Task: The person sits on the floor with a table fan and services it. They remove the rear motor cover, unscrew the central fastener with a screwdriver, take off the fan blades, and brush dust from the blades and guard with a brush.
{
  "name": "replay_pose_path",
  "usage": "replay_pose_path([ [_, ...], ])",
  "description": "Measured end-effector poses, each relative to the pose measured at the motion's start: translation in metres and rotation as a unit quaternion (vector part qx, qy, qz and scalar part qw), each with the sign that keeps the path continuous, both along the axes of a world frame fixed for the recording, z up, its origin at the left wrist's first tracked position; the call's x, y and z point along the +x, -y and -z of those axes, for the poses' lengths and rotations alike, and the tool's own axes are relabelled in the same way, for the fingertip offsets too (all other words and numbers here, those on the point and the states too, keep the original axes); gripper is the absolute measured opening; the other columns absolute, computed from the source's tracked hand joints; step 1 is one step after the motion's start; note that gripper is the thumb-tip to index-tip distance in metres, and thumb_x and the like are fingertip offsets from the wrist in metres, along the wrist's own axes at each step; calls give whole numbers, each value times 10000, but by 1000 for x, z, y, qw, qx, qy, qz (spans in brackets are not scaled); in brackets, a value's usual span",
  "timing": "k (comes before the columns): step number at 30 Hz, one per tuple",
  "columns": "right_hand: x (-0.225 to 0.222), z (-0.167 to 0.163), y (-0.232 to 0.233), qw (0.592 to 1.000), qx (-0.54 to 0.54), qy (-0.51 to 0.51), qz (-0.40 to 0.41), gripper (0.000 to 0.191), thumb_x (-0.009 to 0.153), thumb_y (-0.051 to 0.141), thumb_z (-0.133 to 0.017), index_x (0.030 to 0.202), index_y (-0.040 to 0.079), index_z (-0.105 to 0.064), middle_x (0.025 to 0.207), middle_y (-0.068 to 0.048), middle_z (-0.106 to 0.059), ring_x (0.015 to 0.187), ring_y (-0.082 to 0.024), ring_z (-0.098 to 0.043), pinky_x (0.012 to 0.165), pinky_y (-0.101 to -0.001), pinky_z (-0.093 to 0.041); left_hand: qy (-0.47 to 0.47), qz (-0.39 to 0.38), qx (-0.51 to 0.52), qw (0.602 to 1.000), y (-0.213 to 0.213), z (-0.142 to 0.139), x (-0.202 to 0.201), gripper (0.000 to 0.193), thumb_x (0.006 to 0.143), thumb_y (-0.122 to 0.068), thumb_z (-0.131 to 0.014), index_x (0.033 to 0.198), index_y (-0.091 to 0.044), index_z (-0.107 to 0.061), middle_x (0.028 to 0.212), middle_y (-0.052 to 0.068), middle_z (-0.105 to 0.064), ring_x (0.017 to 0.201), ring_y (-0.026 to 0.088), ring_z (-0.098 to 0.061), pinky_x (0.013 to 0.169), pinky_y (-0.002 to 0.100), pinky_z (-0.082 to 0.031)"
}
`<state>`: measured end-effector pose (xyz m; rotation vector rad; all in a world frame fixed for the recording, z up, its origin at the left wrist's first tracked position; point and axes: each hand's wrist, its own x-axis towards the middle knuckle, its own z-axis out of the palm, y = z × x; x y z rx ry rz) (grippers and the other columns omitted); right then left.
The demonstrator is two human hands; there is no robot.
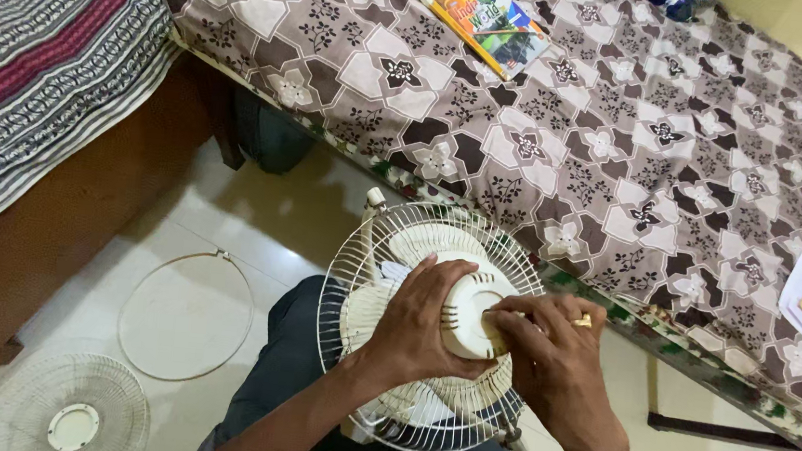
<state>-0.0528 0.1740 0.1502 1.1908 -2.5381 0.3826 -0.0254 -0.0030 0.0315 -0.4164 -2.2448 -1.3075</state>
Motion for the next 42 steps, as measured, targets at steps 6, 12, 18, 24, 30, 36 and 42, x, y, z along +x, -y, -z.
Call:
replay_pose_path([
  [6, 5, -3, -1, 999, -23, 25, 21, 351, 781, -13, -736, 1067, 191, -748, 1100, 4, -696, 1006, -184, -647, 927, -368, -404, -4, -3, 4, 1000, 0, -3, 1, 1158, 653, -556, -929, 1516, -49, -346, 1414, 184, -533, 1371, 353, -554, 1280, 568, -291],
  [12, 16, -12, -13, 991, -106, 45, 70, 305, 826, 0, -742, 1063, 189, -774, 1134, -13, -675, 935, -169, -676, 822, -341, -525, 30, 4, 0, 1000, 4, -11, 0, 1178, 617, -563, -959, 1497, -43, -376, 1374, 207, -543, 1323, 404, -551, 1237, 574, -311],
  [18, 29, -20, -30, 973, -196, 16, 118, 211, 893, -4, -746, 1055, 127, -774, 1077, -37, -706, 961, -171, -673, 802, -324, -525, 71, 29, 20, 997, 16, -27, -10, 1158, 580, -526, -962, 1470, -19, -422, 1357, 216, -566, 1288, 367, -587, 1134, 501, -462],
  [24, 39, -8, -50, 964, -234, 4, 126, 207, 886, -29, -753, 1053, 93, -773, 1028, -69, -724, 994, -204, -666, 846, -355, -523, 178, 159, 263, 935, 47, -52, -21, 923, 650, -393, -957, 1371, 22, -555, 1260, 148, -723, 1154, 242, -738, 1005, 381, -653],
  [30, 44, 13, -76, 943, -291, 50, 156, 220, 898, -34, -738, 1097, 60, -747, 1036, -91, -728, 989, -208, -690, 826, -329, -560, 55, 63, 150, 985, 79, -89, -24, 856, 733, -366, -936, 1381, 31, -541, 1231, 163, -722, 1104, 232, -749, 959, 369, -642],
  [36, 49, 40, -105, 914, -314, 85, 243, 195, 940, -24, -714, 1119, 48, -745, 1013, -88, -739, 881, -171, -690, 796, -305, -554, 88, 50, 161, 982, 90, -111, -17, 702, 805, -311, -909, 1328, 37, -594, 1161, 123, -745, 1030, 182, -769, 892, 336, -643],
  [42, 63, 65, -125, 886, -357, 123, 269, 163, 969, -4, -693, 1115, 44, -750, 1022, -83, -748, 923, -162, -703, 822, -292, -546, 83, 63, 195, 975, 89, -93, -11, 621, 827, -281, -906, 1281, 47, -639, 1117, 98, -738, 993, 151, -730, 894, 302, -633],
])
